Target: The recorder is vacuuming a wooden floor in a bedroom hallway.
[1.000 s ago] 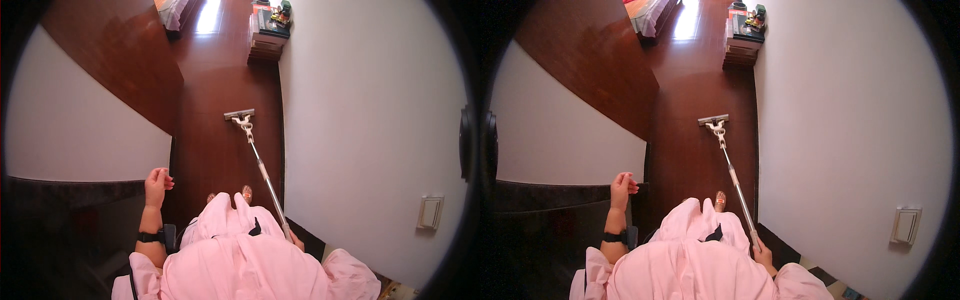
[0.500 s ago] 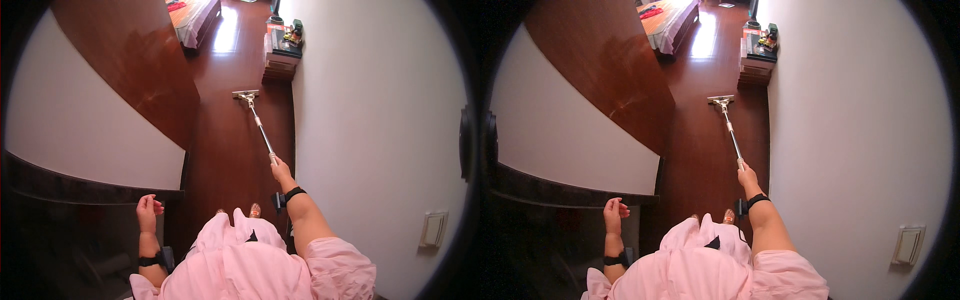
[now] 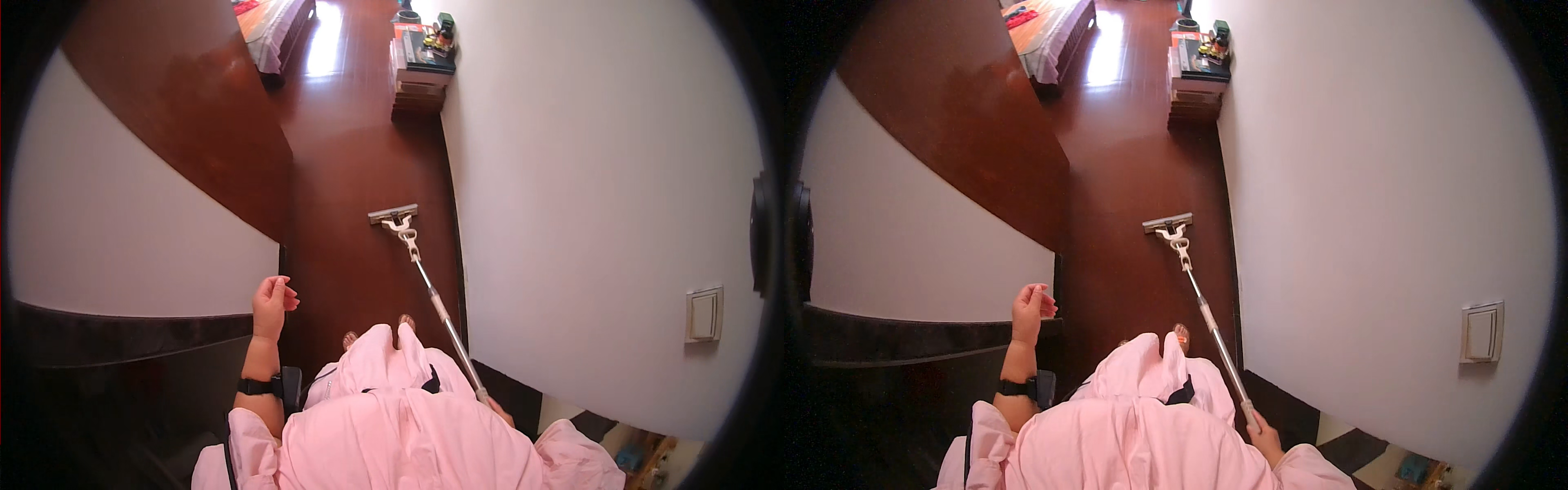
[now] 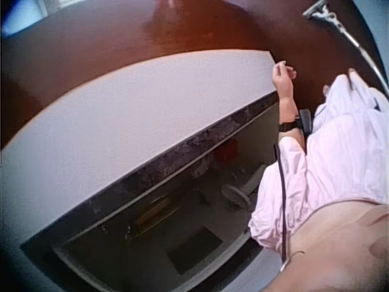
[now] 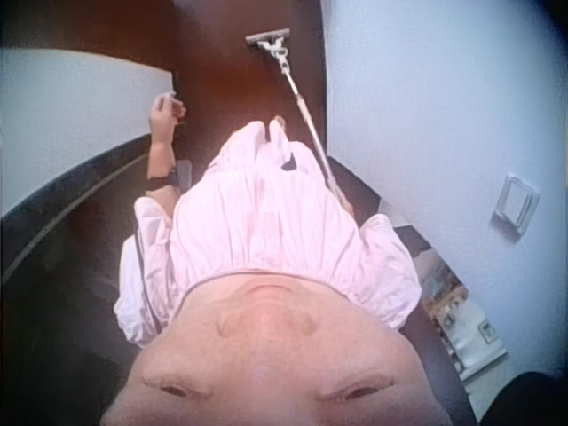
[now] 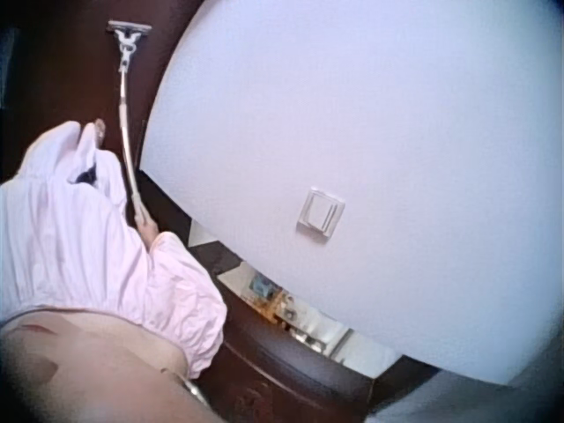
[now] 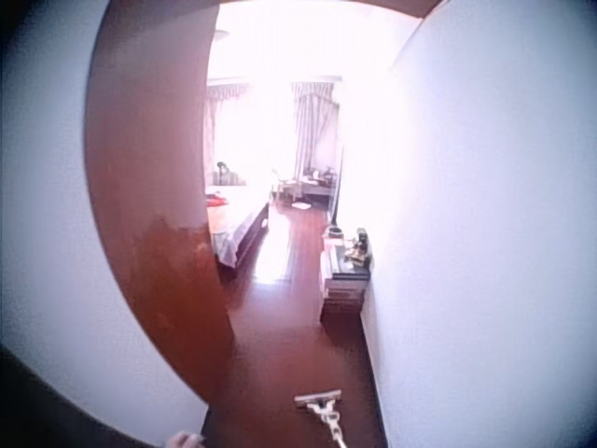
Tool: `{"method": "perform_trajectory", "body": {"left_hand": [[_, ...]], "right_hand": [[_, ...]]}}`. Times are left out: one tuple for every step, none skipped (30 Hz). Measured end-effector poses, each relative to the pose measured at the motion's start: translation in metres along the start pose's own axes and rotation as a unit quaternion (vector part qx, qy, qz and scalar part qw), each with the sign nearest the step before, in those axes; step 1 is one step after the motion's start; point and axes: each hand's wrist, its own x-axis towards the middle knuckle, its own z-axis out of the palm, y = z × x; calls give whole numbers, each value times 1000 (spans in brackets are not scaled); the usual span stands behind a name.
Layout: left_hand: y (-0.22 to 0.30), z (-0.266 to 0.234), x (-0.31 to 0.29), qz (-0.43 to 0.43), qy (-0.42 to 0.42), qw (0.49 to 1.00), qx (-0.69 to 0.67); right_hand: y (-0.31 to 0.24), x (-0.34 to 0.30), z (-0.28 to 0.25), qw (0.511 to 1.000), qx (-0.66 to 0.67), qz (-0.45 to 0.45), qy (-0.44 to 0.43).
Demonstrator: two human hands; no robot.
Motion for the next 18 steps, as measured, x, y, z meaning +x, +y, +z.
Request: {"method": "perform_trajectory", "body": {"left_hand": [[4, -1, 4, 8, -1, 1000, 4], [8, -3, 6, 15, 0, 1000, 9], [10, -3, 4, 14, -6, 1000, 0], [8, -2, 3, 11, -7, 1000, 0], [5, -4, 1, 7, -4, 1000, 13], [6, -6, 2, 6, -1, 1000, 26], [6, -11, 1, 10, 9, 1000, 23], [5, -20, -1, 8, 13, 1000, 23], [4, -31, -7, 16, 44, 999, 22], [3, -40, -14, 24, 76, 997, 21], [7, -41, -20, 22, 101, 994, 22], [9, -42, -25, 22, 106, 994, 21], [7, -49, -36, 16, 132, 991, 19], [7, -51, -45, 12, 155, 988, 15], [7, -51, -54, 5, 176, 984, 18], [5, -53, -63, 8, 186, 982, 15], [4, -58, -74, 2, 206, 978, 13], [2, -62, -84, -5, 223, 975, 11]], "right_hand": [[-23, -11, 1, 1000, 3, 3, -1], [-49, -24, 1, 1000, -4, 26, -8], [-72, -33, -6, 999, -15, 49, -14], [-71, -28, -7, 998, -16, 52, -14], [-66, -18, -6, 999, -22, 33, 0], [-63, -2, -3, 999, -27, 11, 15], [-60, 15, 0, 999, -32, -12, 29], [-59, 29, 1, 998, -38, -34, 40], [-76, 41, -5, 996, -47, -61, 46], [-97, 64, -10, 995, -67, -66, 41], [-108, 90, -12, 991, -85, -90, 42], [-131, 113, -10, 989, -76, -117, 46], [-164, 136, -9, 994, -50, -95, 8], [-182, 162, -3, 990, -48, -129, 13], [-196, 195, 8, 986, -43, -162, 19], [-215, 227, 17, 982, -36, -182, 19], [-238, 258, 27, 979, -27, -202, 18], [-261, 288, 36, 977, -28, -210, 22]]}}
